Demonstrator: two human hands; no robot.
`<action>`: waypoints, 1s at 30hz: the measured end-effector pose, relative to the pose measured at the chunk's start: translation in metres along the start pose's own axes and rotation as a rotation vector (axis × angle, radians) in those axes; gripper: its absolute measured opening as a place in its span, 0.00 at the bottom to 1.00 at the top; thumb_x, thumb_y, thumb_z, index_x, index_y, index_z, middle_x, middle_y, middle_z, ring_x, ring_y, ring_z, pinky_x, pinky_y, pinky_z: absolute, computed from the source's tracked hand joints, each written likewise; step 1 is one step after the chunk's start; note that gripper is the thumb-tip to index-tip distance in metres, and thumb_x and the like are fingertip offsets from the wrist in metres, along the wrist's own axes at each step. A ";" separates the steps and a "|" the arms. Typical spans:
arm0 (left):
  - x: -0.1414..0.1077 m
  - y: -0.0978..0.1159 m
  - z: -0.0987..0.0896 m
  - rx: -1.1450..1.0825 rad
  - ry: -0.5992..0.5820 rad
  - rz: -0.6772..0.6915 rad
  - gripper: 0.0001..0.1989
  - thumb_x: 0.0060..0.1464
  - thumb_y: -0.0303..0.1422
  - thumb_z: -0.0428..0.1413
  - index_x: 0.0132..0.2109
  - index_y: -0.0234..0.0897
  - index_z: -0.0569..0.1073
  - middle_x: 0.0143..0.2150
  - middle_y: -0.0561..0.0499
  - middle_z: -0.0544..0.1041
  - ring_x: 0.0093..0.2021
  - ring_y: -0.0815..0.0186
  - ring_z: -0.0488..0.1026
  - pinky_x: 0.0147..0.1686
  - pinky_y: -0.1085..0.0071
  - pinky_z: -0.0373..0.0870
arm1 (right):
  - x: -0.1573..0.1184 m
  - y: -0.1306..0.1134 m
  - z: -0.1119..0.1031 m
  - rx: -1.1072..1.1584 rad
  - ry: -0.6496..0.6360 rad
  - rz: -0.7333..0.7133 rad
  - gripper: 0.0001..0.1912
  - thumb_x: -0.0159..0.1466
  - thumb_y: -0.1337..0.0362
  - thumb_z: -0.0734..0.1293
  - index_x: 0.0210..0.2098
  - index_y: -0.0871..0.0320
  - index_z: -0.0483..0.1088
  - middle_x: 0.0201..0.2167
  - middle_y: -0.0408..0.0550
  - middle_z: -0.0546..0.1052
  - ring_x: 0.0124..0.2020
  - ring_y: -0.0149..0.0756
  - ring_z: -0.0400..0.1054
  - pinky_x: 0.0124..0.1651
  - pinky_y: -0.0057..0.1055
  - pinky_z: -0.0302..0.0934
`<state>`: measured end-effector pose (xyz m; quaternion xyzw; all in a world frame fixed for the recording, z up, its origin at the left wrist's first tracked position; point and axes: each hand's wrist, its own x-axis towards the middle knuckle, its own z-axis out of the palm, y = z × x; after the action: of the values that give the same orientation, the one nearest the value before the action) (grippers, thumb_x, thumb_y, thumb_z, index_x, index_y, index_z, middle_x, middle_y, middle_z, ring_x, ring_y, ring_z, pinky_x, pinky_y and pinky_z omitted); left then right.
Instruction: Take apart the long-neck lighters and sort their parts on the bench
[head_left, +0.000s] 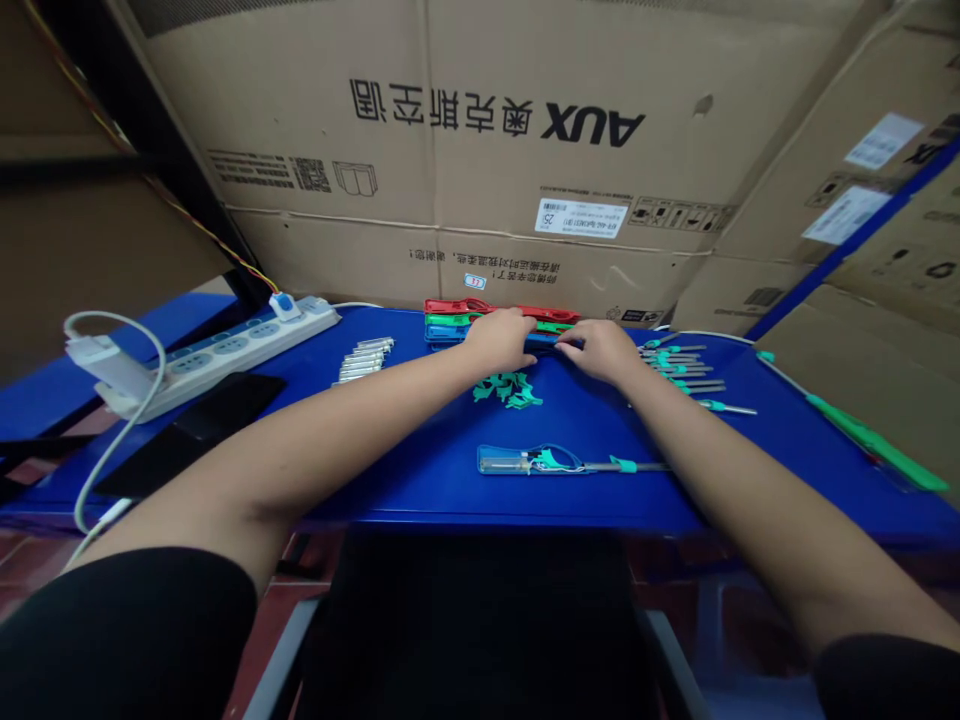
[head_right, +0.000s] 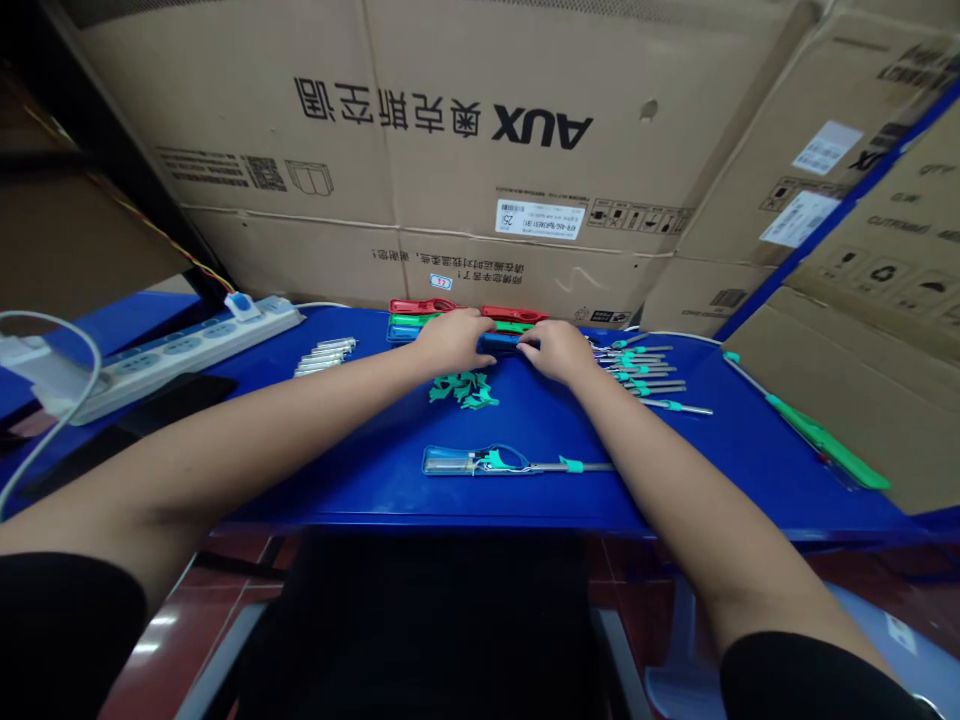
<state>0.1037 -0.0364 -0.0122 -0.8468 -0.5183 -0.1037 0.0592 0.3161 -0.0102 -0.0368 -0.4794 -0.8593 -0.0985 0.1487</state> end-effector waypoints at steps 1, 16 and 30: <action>0.007 0.003 0.003 0.013 -0.013 -0.009 0.24 0.52 0.45 0.64 0.54 0.40 0.76 0.52 0.44 0.76 0.52 0.54 0.74 0.47 0.66 0.72 | 0.000 -0.001 0.001 0.007 -0.005 -0.009 0.14 0.66 0.59 0.64 0.42 0.56 0.82 0.42 0.52 0.82 0.42 0.44 0.75 0.45 0.35 0.65; 0.039 -0.001 0.019 0.101 -0.121 0.042 0.20 0.53 0.42 0.63 0.52 0.42 0.79 0.48 0.45 0.79 0.48 0.54 0.76 0.43 0.65 0.72 | 0.009 0.063 -0.009 -0.076 -0.154 -0.216 0.15 0.63 0.54 0.68 0.45 0.54 0.78 0.46 0.53 0.78 0.49 0.48 0.69 0.51 0.40 0.61; 0.040 -0.014 0.021 0.086 -0.086 0.142 0.19 0.59 0.45 0.59 0.53 0.44 0.77 0.52 0.48 0.76 0.53 0.57 0.73 0.44 0.68 0.69 | 0.007 0.057 -0.005 0.005 -0.155 -0.067 0.21 0.64 0.53 0.66 0.52 0.54 0.76 0.52 0.53 0.77 0.53 0.48 0.69 0.55 0.40 0.61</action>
<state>0.1112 0.0085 -0.0232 -0.8817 -0.4631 -0.0405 0.0804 0.3623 0.0238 -0.0278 -0.4561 -0.8840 -0.0640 0.0796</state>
